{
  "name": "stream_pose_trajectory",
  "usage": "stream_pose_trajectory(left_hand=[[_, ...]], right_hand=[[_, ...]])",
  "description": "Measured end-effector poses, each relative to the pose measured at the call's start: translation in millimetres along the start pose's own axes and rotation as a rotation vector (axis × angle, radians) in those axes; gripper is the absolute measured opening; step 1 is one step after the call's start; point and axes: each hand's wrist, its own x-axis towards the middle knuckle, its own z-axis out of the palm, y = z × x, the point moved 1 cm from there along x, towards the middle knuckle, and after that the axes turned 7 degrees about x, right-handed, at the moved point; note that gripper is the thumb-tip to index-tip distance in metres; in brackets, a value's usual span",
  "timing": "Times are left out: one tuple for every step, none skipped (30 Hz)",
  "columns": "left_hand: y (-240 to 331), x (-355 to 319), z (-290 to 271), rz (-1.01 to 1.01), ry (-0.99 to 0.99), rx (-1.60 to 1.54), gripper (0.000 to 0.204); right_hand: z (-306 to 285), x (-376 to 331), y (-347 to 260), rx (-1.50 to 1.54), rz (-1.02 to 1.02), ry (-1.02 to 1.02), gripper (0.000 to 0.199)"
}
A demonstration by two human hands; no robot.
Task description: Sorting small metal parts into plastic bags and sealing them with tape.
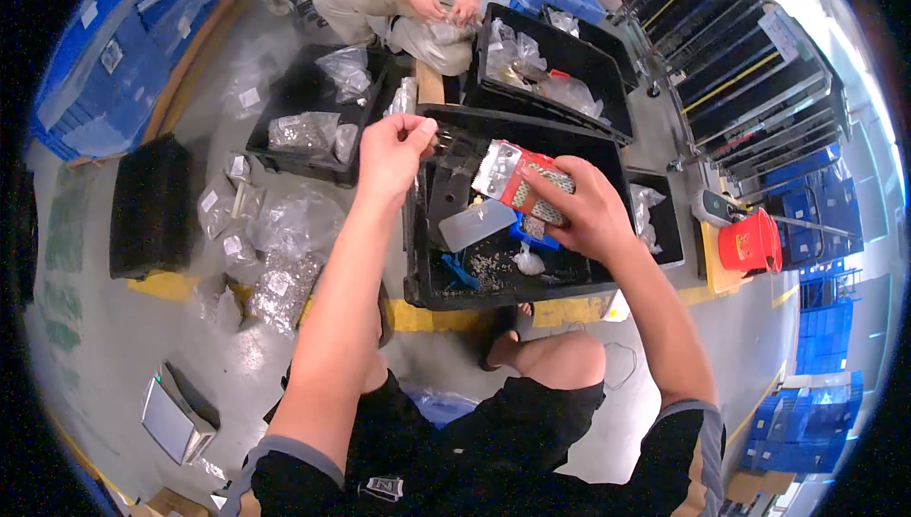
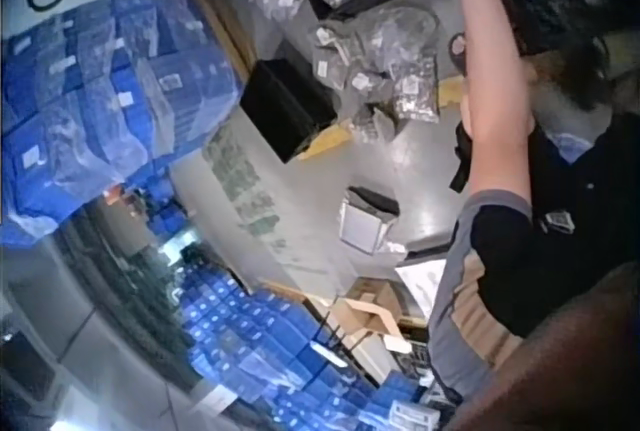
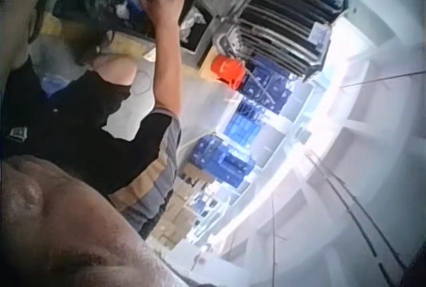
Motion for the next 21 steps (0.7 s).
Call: stream_pose_trajectory(left_hand=[[0, -1, 0, 0.018, -0.008, 0.011, 0.018], [-2, -1, 0, 0.004, -0.012, -0.076, 0.018], [-4, 3, -5, 0.031, 0.034, -0.026, 0.017], [-6, 7, -10, 0.06, 0.076, 0.017, 0.017], [-3, 10, -17, 0.007, 0.078, -0.065, 0.016], [-2, 11, -18, -0.017, 0.065, -0.047, 0.016], [1, 10, -14, 0.015, 0.062, -0.005, 0.016], [3, 8, -10, 0.047, 0.059, 0.038, 0.017], [4, 6, -7, 0.049, 0.057, 0.042, 0.017], [4, 4, -5, 0.062, 0.064, 0.073, 0.017], [3, 3, -3, 0.075, 0.073, 0.104, 0.017], [3, 4, 0, 0.08, 0.07, 0.108, 0.017], [7, 1, 4, 0.127, 0.095, 0.157, 0.017], [11, -1, 8, 0.173, 0.122, 0.206, 0.016], [13, -4, 11, 0.132, 0.12, 0.213, 0.015], [14, -6, 14, 0.133, 0.123, 0.216, 0.015], [15, -7, 15, 0.227, 0.157, 0.298, 0.015], [15, -8, 17, 0.321, 0.191, 0.38, 0.015], [19, -12, 22, 0.443, 0.246, 0.473, 0.013], [28, -18, 27, 0.571, 0.26, 0.516, 0.009], [28, -23, 36, 0.635, 0.256, 0.509, 0.008]], right_hand=[[-3, -2, -2, 0.002, 0.009, -0.008, 0.086], [-5, -3, -2, 0.004, 0.022, -0.008, 0.086], [-6, -2, -2, -0.004, 0.023, -0.022, 0.086], [-10, -4, -1, -0.019, 0.025, -0.038, 0.086], [-12, -9, 4, -0.024, 0.04, -0.042, 0.086], [-13, -15, 6, -0.025, 0.048, -0.043, 0.086], [-14, -18, 7, -0.037, 0.053, -0.036, 0.082], [-15, -21, 7, -0.048, 0.058, -0.028, 0.077], [-15, -21, 8, -0.047, 0.061, -0.024, 0.077], [-13, -20, 8, -0.053, 0.082, -0.047, 0.076], [-10, -18, 8, -0.059, 0.103, -0.07, 0.075], [-7, -15, 9, -0.058, 0.106, -0.064, 0.075], [-3, -12, 9, -0.044, 0.126, -0.077, 0.073], [0, -9, 9, -0.03, 0.145, -0.091, 0.072], [2, -8, 7, -0.028, 0.145, -0.089, 0.072], [4, -5, 7, -0.052, 0.142, -0.085, 0.072], [6, -2, 6, -0.077, 0.139, -0.082, 0.071], [7, 3, 3, -0.076, 0.135, -0.081, 0.071], [8, 7, 1, -0.098, 0.189, -0.121, 0.069], [9, 12, -3, -0.119, 0.245, -0.16, 0.066], [11, 19, -6, -0.116, 0.242, -0.161, 0.066]])
